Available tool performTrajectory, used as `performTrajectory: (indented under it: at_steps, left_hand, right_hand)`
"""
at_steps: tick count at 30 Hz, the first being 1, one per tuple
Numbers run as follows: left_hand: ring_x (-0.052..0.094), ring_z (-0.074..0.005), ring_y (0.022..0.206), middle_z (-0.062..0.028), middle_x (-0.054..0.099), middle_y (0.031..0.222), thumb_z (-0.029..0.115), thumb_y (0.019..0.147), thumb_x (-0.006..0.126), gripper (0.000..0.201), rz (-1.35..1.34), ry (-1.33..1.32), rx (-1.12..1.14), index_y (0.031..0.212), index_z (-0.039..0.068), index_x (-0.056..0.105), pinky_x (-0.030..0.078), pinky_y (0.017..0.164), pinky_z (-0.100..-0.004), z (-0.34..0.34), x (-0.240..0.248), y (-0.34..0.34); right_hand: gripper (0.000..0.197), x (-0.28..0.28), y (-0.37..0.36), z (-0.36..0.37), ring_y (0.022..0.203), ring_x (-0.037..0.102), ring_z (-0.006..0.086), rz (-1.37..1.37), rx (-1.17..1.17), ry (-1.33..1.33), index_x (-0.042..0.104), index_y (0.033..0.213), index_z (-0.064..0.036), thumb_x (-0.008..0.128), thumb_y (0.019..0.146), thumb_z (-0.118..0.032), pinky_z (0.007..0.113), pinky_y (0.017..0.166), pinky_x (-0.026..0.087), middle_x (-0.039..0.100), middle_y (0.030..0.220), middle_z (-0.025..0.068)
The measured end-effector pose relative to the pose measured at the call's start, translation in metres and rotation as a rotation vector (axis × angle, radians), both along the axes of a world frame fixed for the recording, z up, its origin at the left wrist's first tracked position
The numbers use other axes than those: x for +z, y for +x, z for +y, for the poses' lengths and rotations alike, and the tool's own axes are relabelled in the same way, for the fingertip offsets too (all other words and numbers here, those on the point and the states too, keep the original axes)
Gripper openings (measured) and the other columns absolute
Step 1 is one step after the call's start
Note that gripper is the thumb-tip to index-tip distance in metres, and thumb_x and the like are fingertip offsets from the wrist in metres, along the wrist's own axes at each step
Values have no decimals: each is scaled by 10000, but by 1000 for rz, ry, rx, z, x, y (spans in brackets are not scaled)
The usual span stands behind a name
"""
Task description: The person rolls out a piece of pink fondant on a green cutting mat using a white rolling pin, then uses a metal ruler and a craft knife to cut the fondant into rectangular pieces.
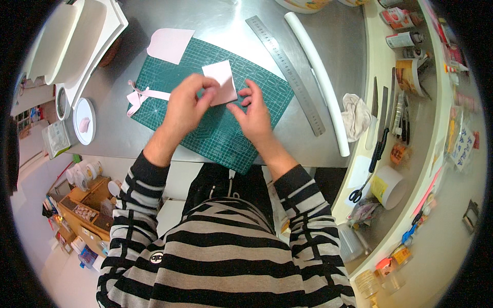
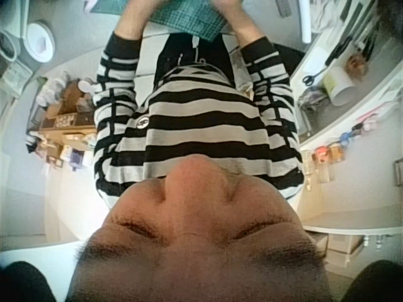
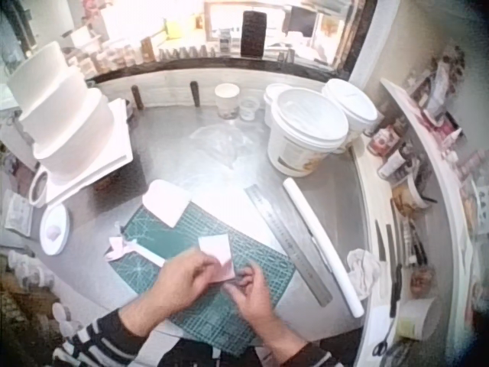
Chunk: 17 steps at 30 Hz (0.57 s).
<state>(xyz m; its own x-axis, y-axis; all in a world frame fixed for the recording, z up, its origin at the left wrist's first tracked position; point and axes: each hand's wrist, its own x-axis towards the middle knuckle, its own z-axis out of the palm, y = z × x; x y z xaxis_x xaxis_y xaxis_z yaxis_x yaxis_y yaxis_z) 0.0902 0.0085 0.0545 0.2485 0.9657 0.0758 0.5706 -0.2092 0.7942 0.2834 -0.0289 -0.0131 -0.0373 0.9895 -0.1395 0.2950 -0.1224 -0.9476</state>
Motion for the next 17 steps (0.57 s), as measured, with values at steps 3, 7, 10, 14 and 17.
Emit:
performTrajectory:
  at_steps: [3,7,10,14,17]
  left_hand:
    - [686,-271,877,-96,687,972,17,871,722,163,20,30,-165,1025,63,697,564,744,-356,-40,13,-4]
    - [681,-311,938,-102,678,1007,24,863,719,189,-33,-64,-201,1043,72,686,565,800,-393,-83,-4,-1]
    - [667,-342,1000,-111,677,1044,21,864,702,201,-111,-147,-146,1056,76,680,549,849,-413,-98,-23,-4]
    - [655,-346,1054,-125,687,1108,-12,856,689,216,-55,-81,-123,1054,73,691,531,910,-428,-102,-39,-21]
    - [644,-347,1097,-127,691,1149,26,852,722,201,-23,-207,-132,1045,76,699,520,956,-422,-95,-43,-28]
  right_hand:
    - [551,18,16,-6,1103,652,294,-81,180,256,621,1343,-58,806,824,-73,393,921,542,628,1298,153]
    - [352,22,31,-31,1119,661,305,-198,462,283,712,1182,-95,747,836,-40,394,933,542,665,1293,108]
    - [237,14,31,-46,1082,664,300,-201,483,205,723,1126,-80,708,890,-61,388,921,539,707,1202,87]
    - [243,6,29,-52,1060,662,300,-194,465,194,725,1133,-72,713,894,-32,379,922,530,710,1196,97]
    - [244,6,25,-50,1070,661,293,-169,446,127,723,1148,-77,708,907,-41,389,939,523,710,1190,104]
